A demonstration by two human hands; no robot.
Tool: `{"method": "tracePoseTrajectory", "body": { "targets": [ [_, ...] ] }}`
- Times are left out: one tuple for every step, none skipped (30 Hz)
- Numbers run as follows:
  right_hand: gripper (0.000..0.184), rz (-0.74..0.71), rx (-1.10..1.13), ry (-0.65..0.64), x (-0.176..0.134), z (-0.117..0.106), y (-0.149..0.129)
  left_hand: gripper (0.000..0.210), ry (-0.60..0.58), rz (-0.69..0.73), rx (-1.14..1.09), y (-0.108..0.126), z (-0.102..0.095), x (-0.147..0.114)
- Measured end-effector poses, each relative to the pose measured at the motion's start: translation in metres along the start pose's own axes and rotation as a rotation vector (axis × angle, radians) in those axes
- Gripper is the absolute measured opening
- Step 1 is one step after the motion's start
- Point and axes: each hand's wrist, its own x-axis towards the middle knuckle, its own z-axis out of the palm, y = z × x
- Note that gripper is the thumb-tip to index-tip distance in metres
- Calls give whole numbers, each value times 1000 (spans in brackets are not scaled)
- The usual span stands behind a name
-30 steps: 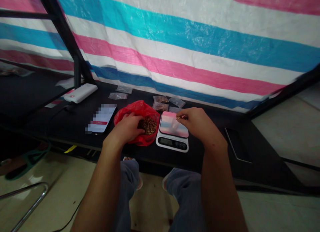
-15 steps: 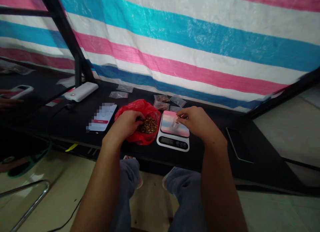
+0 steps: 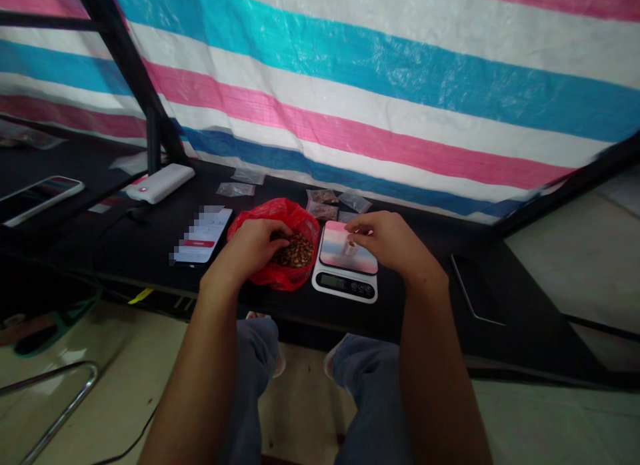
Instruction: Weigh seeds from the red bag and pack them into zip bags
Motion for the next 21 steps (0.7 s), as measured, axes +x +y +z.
{"method": "tracePoseTrajectory", "body": {
  "targets": [
    [17, -6, 8, -1, 0, 0, 0, 24, 2, 5, -3, 0, 0, 0],
    [17, -7, 17, -3, 0, 0, 1, 24, 4, 12, -8, 1, 0, 0],
    [16, -4, 27, -4, 0, 0, 1, 25, 6, 20, -12, 1, -1, 0],
    [16, -1, 41, -3, 0, 0, 1, 25, 8, 27, -18, 2, -1, 0],
    [16, 3, 56, -1, 0, 0, 1, 25, 10, 30, -24, 3, -1, 1],
    [16, 7, 71, -1, 0, 0, 0, 24, 13, 30, -30, 3, -1, 1],
    [16, 8, 84, 2, 0, 0, 0, 24, 15, 30, -36, 4, -1, 1],
    [17, 6, 91, 7, 0, 0, 0, 24, 16, 31, -43, 4, -1, 2],
    [18, 1, 93, 14, 0, 0, 0, 24, 16, 32, -49, 4, -1, 2],
    [20, -5, 93, 20, 0, 0, 0, 24, 17, 34, -56, 4, 0, 2],
    [21, -10, 93, 24, 0, 0, 1, 23, 18, 34, -65, 4, 0, 2],
    [23, -14, 96, 24, 0, 0, 1, 23, 17, 33, -79, 4, 1, 2],
    [24, -18, 98, 23, 0, -1, 2, 23, 15, 31, -97, 4, 1, 2],
    [24, -21, 99, 26, -1, -1, 3, 22, 10, 30, -121, 4, 0, 2],
    [24, -22, 99, 36, -1, -1, 3, 22, 6, 30, -149, 5, 0, 1],
    [23, -22, 98, 56, -1, -2, 4, 21, 4, 34, -177, 7, -1, 0],
    [22, -20, 96, 83, -2, -2, 5, 21, 6, 40, -201, 9, -2, 0],
    [20, -15, 97, 113, -3, -3, 6, 20, 12, 49, -220, 12, -4, -1],
    [20, -8, 104, 141, -3, -3, 7, 20, 18, 56, -236, 16, -5, -1],
    [20, 2, 112, 165, -4, -3, 8, 20, 22, 64, -250, 21, -7, -1],
    [20, 12, 119, 184, -5, -4, 10, 20, 22, 74, -259, 26, -7, 0]
  ]
}}
